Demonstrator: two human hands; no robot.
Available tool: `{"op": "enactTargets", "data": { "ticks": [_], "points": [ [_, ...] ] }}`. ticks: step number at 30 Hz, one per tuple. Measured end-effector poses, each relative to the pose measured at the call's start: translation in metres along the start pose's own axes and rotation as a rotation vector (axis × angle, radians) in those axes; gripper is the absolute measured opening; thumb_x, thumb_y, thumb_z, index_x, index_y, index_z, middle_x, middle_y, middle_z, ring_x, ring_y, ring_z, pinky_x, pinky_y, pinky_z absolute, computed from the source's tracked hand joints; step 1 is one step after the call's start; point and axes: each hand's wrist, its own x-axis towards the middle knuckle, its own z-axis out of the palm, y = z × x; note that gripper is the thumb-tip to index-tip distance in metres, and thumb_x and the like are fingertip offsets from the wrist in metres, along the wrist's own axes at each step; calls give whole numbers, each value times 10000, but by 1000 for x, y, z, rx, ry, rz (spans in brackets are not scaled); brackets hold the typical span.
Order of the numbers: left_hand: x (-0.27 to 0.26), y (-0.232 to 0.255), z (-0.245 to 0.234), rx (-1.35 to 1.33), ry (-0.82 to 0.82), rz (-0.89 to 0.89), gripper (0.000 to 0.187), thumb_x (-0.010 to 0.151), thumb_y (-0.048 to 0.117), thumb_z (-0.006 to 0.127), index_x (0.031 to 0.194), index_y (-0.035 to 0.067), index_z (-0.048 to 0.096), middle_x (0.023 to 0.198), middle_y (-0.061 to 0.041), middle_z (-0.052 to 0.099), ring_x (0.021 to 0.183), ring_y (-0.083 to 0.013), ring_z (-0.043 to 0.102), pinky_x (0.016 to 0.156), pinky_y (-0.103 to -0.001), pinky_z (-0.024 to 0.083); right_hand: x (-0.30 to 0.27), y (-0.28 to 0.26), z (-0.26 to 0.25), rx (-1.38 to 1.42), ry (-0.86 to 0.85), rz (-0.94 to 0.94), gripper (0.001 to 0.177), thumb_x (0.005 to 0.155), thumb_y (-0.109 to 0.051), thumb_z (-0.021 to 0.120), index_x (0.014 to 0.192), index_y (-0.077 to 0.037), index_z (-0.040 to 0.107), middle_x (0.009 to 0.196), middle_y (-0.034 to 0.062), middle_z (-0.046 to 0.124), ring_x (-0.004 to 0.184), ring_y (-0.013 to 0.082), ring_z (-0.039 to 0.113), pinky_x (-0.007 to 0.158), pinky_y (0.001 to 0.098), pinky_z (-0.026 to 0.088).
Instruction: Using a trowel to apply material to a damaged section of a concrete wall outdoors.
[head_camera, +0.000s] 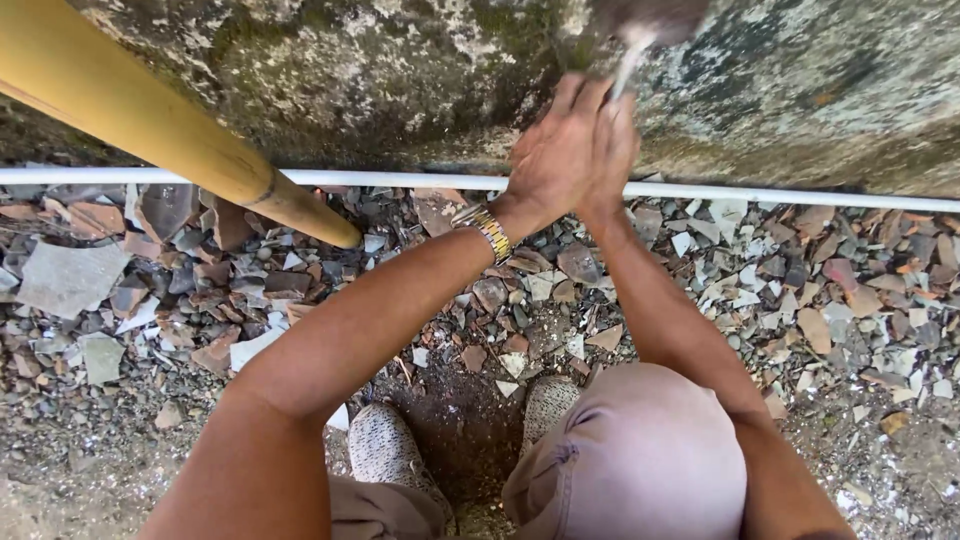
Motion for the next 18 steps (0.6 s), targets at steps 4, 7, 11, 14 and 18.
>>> {"op": "enactTargets", "data": {
  "ticks": [4, 7, 11, 14, 18],
  "points": [
    [6, 5, -9, -119, 40, -32, 394, 1000, 185, 569, 1340, -8, 517, 1215, -168, 514, 873, -276, 673, 671, -287, 615, 10, 15, 4, 294, 19, -208, 158, 1158, -199, 454, 1230, -67, 504, 894, 22, 565, 680, 88, 555, 520, 223, 515],
    [6, -36, 52, -143, -19, -33, 404, 1002, 244, 566, 1341, 34, 500, 1170, -128, 499, 813, -227, 663, 585, -259, 613, 3, 18, 2, 239, -54, -197, 215, 1113, -216, 483, 1249, -50, 479, 869, 21, 612, 644, 94, 602, 483, 226, 563],
    [5, -7, 28, -117, 19, 14, 351, 1037, 224, 504, 1319, 16, 494, 1188, -118, 512, 759, -147, 652, 514, -216, 603, 3, 23, -12, -526, 42, -269, 220, 1147, -247, 492, 1201, -34, 501, 790, 15, 596, 546, 66, 581, 447, 208, 522],
    [17, 19, -10, -251, -86, -164, 387, 1057, 238, 459, 1366, 5, 481, 1238, -158, 510, 686, -183, 687, 502, -277, 607, 12, 0, -5, 572, 142, 33, 213, 1132, -235, 427, 1122, -40, 514, 795, 35, 615, 571, 102, 588, 396, 263, 514],
    [9, -10, 12, -239, -174, -138, 413, 1005, 249, 500, 1352, 25, 480, 1192, -175, 504, 749, -213, 684, 550, -303, 626, 0, 9, -4, 1322, 97, 315, 335, 1047, -277, 388, 1147, 20, 505, 847, 110, 616, 631, 178, 601, 506, 319, 538]
  ]
}}
